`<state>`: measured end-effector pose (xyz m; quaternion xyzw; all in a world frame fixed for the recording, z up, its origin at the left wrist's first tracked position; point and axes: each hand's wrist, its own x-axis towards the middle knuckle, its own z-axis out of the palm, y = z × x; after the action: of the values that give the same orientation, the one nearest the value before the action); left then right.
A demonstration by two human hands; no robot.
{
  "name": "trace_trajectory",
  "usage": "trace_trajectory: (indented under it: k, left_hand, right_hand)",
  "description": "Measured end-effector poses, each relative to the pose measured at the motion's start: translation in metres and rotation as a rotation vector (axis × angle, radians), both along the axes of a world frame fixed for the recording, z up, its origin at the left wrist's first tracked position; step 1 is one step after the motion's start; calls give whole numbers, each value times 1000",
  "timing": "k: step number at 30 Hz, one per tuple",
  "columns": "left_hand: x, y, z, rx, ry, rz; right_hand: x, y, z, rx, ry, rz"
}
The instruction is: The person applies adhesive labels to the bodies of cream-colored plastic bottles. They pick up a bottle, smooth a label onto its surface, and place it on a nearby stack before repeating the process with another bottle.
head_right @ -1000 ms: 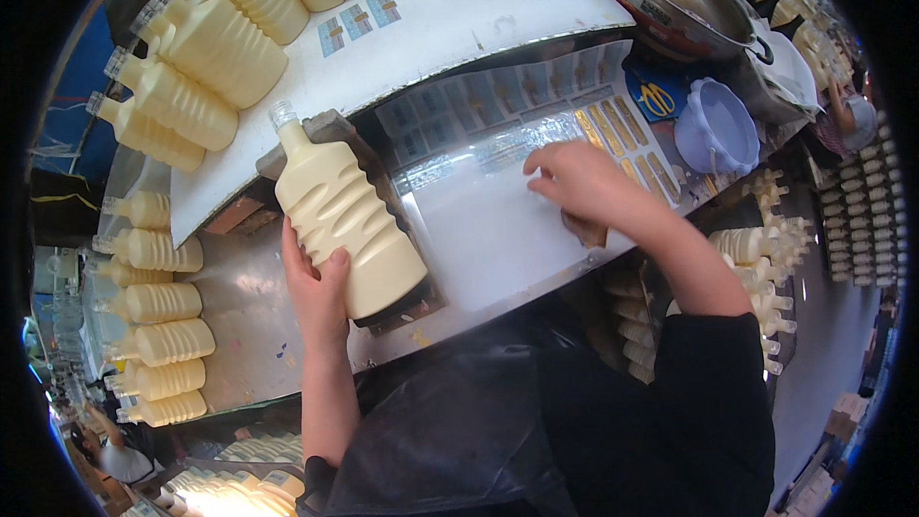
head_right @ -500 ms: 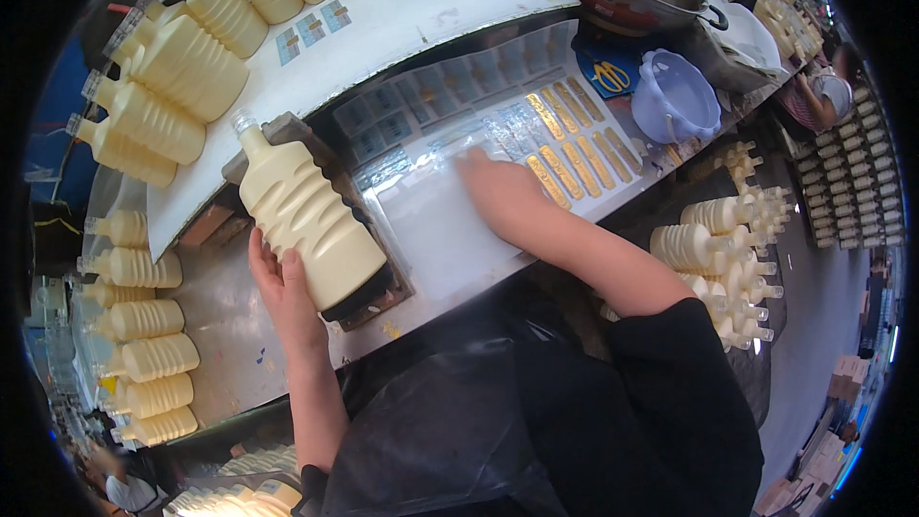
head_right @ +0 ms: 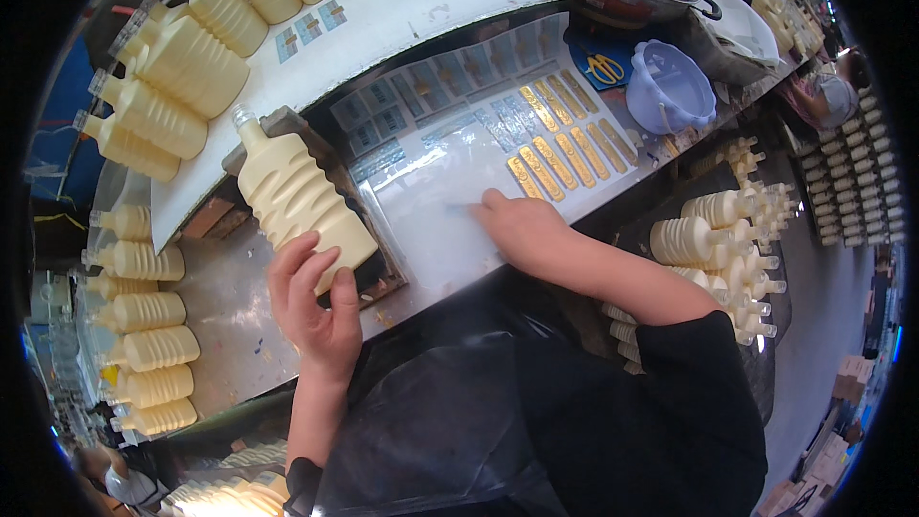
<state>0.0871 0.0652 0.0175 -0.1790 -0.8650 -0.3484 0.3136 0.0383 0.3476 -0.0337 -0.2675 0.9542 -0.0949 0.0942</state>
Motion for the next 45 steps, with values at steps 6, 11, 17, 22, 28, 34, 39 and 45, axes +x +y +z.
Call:
trace_trajectory:
  k: [6,11,17,22,28,34,39,45]
  left_hand:
    - [-4,-6,-5,65,43,105]
    - [-17,-28,-13,164,-19,289]
    - [-35,-54,-36,671,-403,275]
    - [-39,-48,-33,978,-610,73]
    - [-39,-44,-25,1101,-684,13]
    - [-44,-49,-16,1010,-667,75]
    - [-62,-48,2,1184,-620,60]
    - [-87,-58,-4,1389,-702,63]
  right_hand:
    - [4,29,-6,-123,50,12]
    - [25,35,4,-138,64,60]
    - [36,49,-15,-100,214,192]
    - [28,43,4,-278,35,95]
    - [-49,0,45,-502,-730,-489]
    - [-116,-96,104,-759,-432,-174]
    - [-133,-164,121,-459,667,617]
    - [-156,-156,99,-375,801,826]
